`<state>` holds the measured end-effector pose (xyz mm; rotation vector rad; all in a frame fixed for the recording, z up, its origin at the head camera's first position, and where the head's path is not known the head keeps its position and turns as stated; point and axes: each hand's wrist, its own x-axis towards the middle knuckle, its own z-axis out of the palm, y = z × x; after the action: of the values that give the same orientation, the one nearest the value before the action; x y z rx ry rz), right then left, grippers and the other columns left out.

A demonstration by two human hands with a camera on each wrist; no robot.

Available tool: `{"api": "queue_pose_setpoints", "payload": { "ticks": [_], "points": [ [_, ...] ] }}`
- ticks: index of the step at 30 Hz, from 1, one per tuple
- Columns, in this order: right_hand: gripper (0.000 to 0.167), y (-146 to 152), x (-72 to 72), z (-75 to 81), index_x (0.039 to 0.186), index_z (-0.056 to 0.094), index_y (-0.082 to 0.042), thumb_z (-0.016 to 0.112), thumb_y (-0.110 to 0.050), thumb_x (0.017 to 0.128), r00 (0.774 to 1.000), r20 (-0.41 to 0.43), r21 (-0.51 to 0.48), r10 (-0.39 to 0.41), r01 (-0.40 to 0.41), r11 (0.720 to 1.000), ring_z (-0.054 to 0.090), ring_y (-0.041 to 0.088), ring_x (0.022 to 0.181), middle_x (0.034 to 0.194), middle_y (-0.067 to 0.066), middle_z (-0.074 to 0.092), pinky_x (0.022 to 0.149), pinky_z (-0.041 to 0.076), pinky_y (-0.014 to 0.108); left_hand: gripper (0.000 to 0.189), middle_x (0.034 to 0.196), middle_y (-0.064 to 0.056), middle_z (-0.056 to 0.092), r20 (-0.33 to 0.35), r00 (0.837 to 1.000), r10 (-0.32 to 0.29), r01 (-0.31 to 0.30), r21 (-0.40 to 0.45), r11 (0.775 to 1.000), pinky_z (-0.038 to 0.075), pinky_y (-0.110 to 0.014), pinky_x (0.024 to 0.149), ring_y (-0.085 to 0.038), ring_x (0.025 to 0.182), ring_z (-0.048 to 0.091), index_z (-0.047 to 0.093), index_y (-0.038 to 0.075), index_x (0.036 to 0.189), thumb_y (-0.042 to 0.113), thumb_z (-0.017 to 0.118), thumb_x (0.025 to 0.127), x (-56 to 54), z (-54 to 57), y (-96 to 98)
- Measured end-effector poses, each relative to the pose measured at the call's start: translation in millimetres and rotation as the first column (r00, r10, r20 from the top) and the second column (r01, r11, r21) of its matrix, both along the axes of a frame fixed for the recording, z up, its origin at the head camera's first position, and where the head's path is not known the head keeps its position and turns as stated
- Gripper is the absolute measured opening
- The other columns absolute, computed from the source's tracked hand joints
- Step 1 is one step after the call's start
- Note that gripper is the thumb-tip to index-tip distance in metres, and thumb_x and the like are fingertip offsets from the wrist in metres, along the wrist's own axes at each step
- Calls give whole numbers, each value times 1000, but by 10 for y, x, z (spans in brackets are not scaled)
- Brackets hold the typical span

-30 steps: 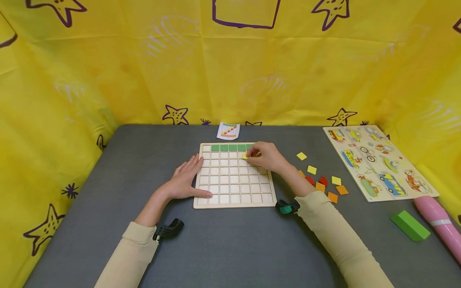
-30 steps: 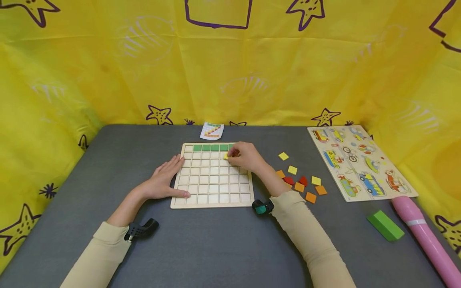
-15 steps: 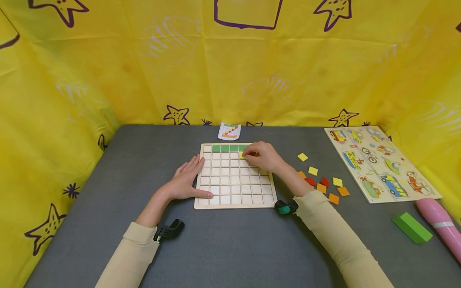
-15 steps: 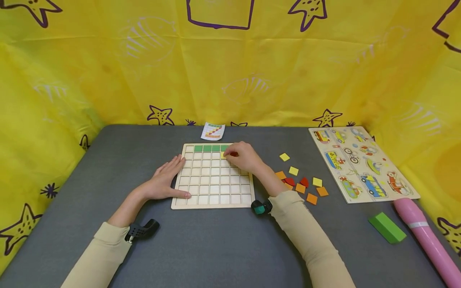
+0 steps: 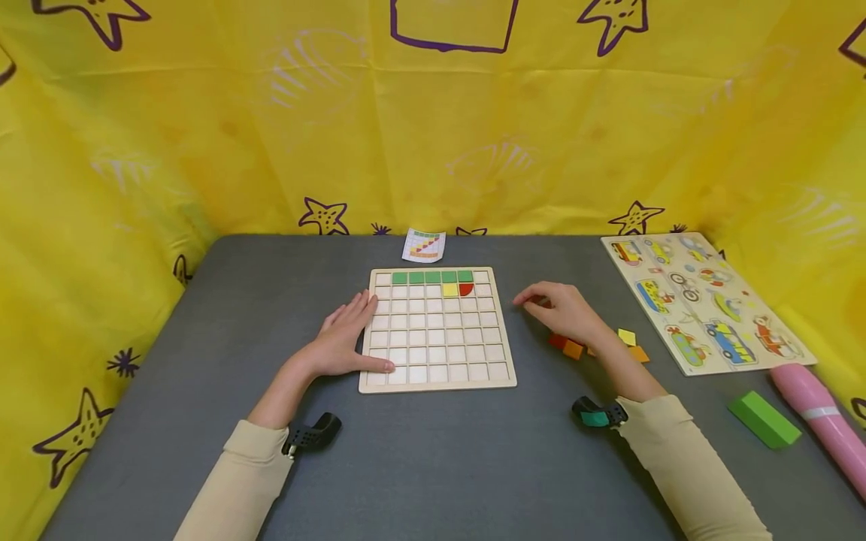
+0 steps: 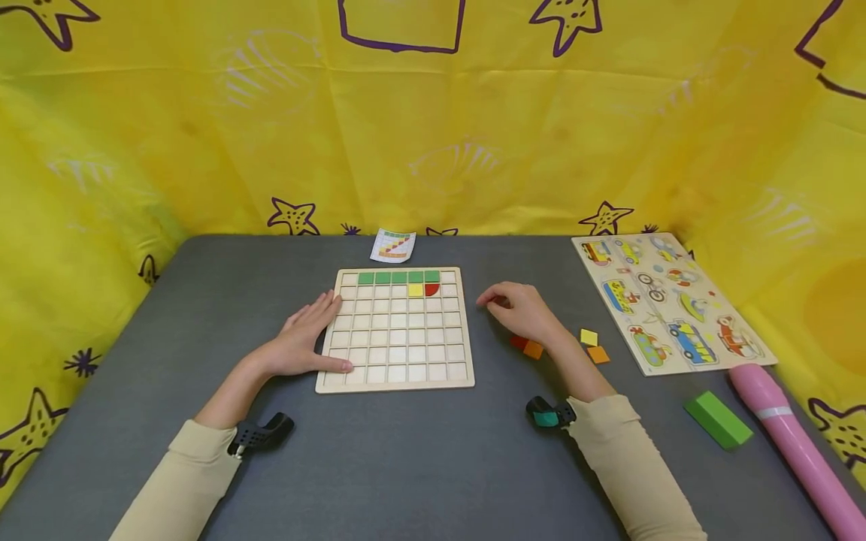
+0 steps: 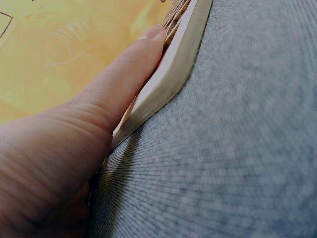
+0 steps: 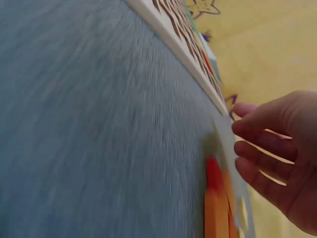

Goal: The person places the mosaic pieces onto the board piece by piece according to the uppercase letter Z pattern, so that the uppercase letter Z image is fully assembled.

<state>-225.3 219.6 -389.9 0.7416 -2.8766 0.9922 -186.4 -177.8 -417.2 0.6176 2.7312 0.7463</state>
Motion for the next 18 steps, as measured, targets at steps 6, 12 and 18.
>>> {"api": "queue_pose_setpoints", "payload": {
  "ticks": [6, 12, 18],
  "points": [
    [10, 297, 217, 26, 97, 73, -9, 69, -5, 89, 999, 30, 59, 11, -13, 998, 61, 18, 85, 92, 0, 69, 80, 52, 42, 124, 162, -16, -4, 6, 1000, 4, -4, -4, 1000, 0, -51, 115, -29, 149, -4, 5, 2, 156, 63, 75, 74, 7, 6, -4],
    [17, 440, 400, 77, 99, 72, -7, 75, -3, 83, 998, 33, 124, 58, -62, 990, 62, 16, 82, 96, 1, 70, 74, 52, 37, 124, 162, -16, -4, 10, 1000, 3, -3, -6, 1000, 0, -51, 115, -29, 149, -4, 4, 2, 156, 63, 75, 74, 6, 12, 5],
    [23, 376, 392, 165, 100, 70, -3, 75, 2, 79, 989, 55, 166, 138, -145, 975, 60, 20, 82, 96, 4, 67, 72, 51, 35, 125, 162, -17, -4, 10, 1000, 5, -5, -7, 1000, 0, -51, 114, -29, 149, -4, 4, 1, 156, 62, 76, 74, 0, 18, 5]
  ]
}}
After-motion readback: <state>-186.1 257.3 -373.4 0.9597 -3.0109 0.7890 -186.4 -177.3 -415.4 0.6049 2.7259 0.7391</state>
